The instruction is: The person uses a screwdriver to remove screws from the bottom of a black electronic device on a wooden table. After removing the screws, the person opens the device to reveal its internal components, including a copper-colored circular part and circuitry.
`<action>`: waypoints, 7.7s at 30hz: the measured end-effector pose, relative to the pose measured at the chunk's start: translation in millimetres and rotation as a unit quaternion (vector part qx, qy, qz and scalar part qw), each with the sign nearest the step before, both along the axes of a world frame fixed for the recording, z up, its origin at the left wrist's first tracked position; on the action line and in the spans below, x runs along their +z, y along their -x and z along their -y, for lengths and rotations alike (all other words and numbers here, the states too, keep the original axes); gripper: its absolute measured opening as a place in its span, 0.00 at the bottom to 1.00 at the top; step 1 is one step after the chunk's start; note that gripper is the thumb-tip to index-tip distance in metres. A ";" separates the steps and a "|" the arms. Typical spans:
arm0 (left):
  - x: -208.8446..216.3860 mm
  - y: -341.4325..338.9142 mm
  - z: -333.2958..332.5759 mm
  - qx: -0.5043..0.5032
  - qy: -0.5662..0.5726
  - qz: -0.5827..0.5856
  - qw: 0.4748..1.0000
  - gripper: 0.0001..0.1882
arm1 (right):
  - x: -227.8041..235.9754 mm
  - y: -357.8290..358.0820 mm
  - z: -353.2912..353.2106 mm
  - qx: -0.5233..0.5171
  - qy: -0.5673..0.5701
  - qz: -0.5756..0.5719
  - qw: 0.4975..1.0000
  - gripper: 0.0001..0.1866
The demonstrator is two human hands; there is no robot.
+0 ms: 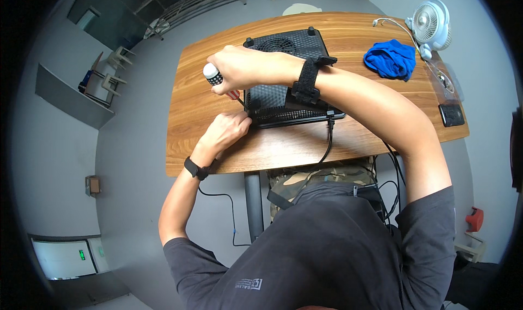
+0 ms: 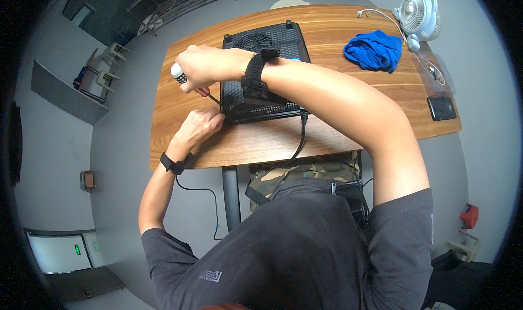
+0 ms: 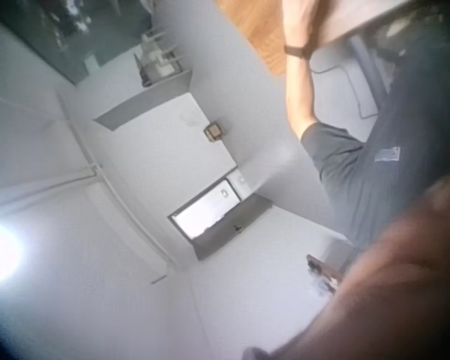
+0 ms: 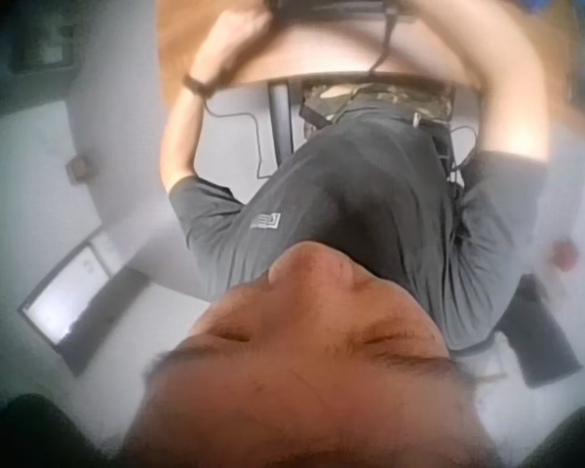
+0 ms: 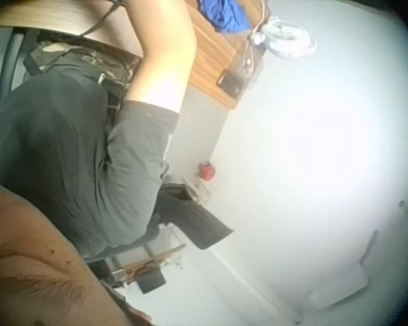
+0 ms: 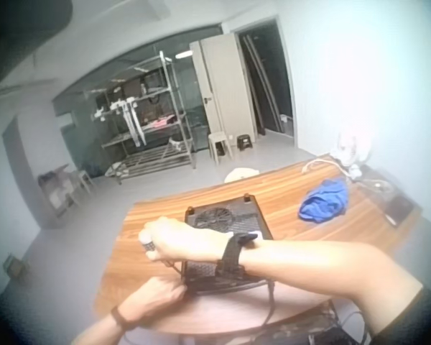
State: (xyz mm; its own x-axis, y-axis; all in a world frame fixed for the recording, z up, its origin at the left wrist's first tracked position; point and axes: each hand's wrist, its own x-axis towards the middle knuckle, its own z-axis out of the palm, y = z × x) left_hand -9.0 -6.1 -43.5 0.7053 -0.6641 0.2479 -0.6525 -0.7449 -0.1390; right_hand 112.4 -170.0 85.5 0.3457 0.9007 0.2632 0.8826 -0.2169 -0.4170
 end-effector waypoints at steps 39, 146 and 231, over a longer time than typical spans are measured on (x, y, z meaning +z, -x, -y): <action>-2.6 3.4 5.5 0.062 0.070 -0.008 0.996 0.02 | -4.9 -0.8 6.3 0.009 -0.015 -0.036 0.999 0.16; -3.8 10.3 -4.6 0.005 -0.059 0.083 0.995 0.05 | 3.3 0.9 14.8 -0.032 -0.046 0.013 0.998 0.15; -5.9 22.9 38.3 0.275 0.143 -0.033 0.950 0.05 | 4.9 -1.2 17.6 -0.031 0.008 -0.020 0.999 0.20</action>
State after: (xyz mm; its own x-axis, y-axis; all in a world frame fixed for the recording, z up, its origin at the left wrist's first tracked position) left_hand -31.9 -44.4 -49.4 0.9464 -0.1026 0.3063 -0.1537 -0.9770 0.1476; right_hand 113.5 -187.5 90.3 0.4104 0.8814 0.2339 0.8504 -0.2773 -0.4472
